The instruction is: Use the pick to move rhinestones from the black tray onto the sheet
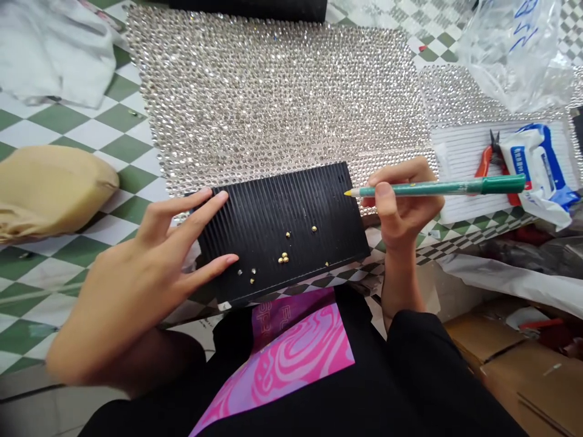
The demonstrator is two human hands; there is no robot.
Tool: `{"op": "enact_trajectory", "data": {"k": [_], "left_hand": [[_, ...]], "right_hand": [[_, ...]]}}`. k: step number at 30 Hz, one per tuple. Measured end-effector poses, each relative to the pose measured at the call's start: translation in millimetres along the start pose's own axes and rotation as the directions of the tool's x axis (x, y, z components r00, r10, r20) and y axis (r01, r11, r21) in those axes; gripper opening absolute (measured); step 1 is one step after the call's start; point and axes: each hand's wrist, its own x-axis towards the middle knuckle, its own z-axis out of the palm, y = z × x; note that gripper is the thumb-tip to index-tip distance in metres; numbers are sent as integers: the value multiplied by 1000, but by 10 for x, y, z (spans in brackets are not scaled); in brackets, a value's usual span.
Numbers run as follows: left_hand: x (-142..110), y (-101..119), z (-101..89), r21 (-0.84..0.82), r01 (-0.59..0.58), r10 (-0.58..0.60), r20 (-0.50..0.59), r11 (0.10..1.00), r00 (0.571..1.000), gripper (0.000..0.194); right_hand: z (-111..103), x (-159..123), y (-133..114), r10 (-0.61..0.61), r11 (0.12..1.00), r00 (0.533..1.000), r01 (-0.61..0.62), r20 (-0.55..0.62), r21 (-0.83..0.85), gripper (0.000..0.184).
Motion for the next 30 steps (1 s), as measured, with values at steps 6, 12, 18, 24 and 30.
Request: {"op": "enact_trajectory", "data": {"k": [6,12,18,24,30], "left_hand": [[13,14,18,-15,21,-21,-13,1000,1000,65],[12,20,18,-6,44,-44,4,999,999,68],[1,19,13,-44,72,-70,46,996,997,66],[-3,8,48,-27,32,-32,-9,999,999,65],[3,-32,157,-39,-49,44,-131,998,990,67]], "right_hand": [[-11,19,28,-66,998,996,64,59,27,18],[-19,-9,5,-88,993,990,79,108,88,15],[-60,-29,19,-70,997,976,64,206,34,14],[-92,-38,-15,-68,996,952,84,297,-41,18],[-109,-36,-36,-70,986,931,120,358,-119,21]]}}
